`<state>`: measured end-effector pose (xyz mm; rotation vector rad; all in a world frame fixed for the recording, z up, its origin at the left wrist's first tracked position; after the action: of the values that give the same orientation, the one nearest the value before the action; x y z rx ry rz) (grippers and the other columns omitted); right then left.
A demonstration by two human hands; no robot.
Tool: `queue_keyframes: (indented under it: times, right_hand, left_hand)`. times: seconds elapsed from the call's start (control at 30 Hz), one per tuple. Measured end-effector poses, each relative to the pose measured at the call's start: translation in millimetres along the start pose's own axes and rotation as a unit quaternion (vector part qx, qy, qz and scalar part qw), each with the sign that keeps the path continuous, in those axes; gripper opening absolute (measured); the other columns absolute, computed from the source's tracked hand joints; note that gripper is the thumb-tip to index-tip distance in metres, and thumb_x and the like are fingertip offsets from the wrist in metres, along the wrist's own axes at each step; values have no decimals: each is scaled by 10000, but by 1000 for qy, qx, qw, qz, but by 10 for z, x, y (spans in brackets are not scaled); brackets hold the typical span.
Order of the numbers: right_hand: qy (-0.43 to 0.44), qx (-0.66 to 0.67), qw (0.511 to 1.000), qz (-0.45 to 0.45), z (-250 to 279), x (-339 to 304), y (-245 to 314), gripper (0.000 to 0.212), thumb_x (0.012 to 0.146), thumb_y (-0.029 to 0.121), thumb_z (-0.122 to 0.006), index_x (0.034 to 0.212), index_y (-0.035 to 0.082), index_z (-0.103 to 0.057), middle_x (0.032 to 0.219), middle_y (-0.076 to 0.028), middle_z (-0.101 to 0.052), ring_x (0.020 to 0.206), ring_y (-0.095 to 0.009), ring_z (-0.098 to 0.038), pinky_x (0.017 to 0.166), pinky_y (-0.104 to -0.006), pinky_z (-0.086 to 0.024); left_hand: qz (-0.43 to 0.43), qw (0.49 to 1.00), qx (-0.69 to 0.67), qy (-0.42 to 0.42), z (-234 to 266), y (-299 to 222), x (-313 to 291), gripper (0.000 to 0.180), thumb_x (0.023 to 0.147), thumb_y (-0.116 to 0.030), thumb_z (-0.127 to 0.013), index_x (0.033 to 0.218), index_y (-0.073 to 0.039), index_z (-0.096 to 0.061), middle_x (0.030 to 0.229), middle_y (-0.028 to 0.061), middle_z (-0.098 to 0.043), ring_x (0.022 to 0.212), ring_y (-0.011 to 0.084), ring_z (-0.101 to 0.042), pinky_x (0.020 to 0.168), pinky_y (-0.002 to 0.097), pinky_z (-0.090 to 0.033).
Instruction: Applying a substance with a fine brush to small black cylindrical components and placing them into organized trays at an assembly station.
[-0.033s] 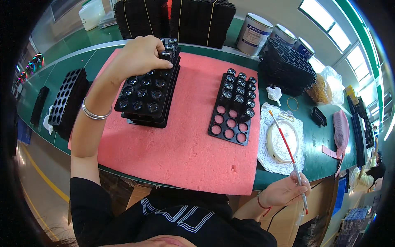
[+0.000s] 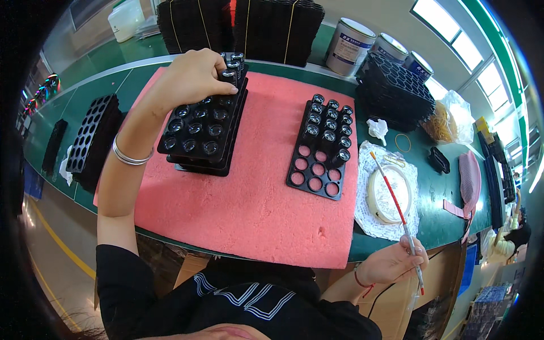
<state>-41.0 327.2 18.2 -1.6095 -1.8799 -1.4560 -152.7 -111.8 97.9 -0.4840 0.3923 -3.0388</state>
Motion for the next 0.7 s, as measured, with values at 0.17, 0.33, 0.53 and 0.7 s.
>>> queue_keyframes:
  times: [0.17,0.33,0.53,0.7]
  right_hand:
    - [-5,9,1000,-2,-23,-8,14,238,922,221,-393,845,22,-500,781,-57,-490,712,-122,-434,632,-249,-349]
    - [-4,26,1000,-15,39,-9,-40,253,923,239,-388,833,23,-482,793,-63,-493,720,-123,-436,644,-247,-356]
    - [10,25,1000,-12,-42,-21,-5,232,926,238,-383,854,30,-455,825,-69,-489,744,-133,-448,682,-254,-376]
    - [-5,-1,1000,-1,-15,-3,8,230,929,229,-350,888,26,-450,793,-86,-488,703,-150,-452,636,-260,-373]
  left_hand:
    - [0,998,60,-35,237,-201,-156,366,621,-329,-714,709,8,-603,602,146,-575,601,257,-585,565,300,-442]
    - [-92,990,59,-91,247,-925,-518,306,718,-314,-635,712,-14,-575,617,97,-577,589,238,-597,539,320,-479]
    - [-310,944,-110,17,-597,-1713,-985,412,733,-371,-617,1014,-77,-547,937,126,-537,823,269,-513,710,332,-452]
    - [-320,944,-82,-1,-1071,-1914,-837,568,714,-425,-617,1141,-72,-489,997,200,-493,890,320,-475,729,359,-451]
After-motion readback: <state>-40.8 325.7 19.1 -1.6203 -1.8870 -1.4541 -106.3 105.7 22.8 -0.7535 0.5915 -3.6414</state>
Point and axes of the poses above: each hand's wrist, its own x-axis towards the middle knuckle, its own z-axis out of the back of the hand, y = z × x, the point moved 8 cm from there along x, towards the middle knuckle
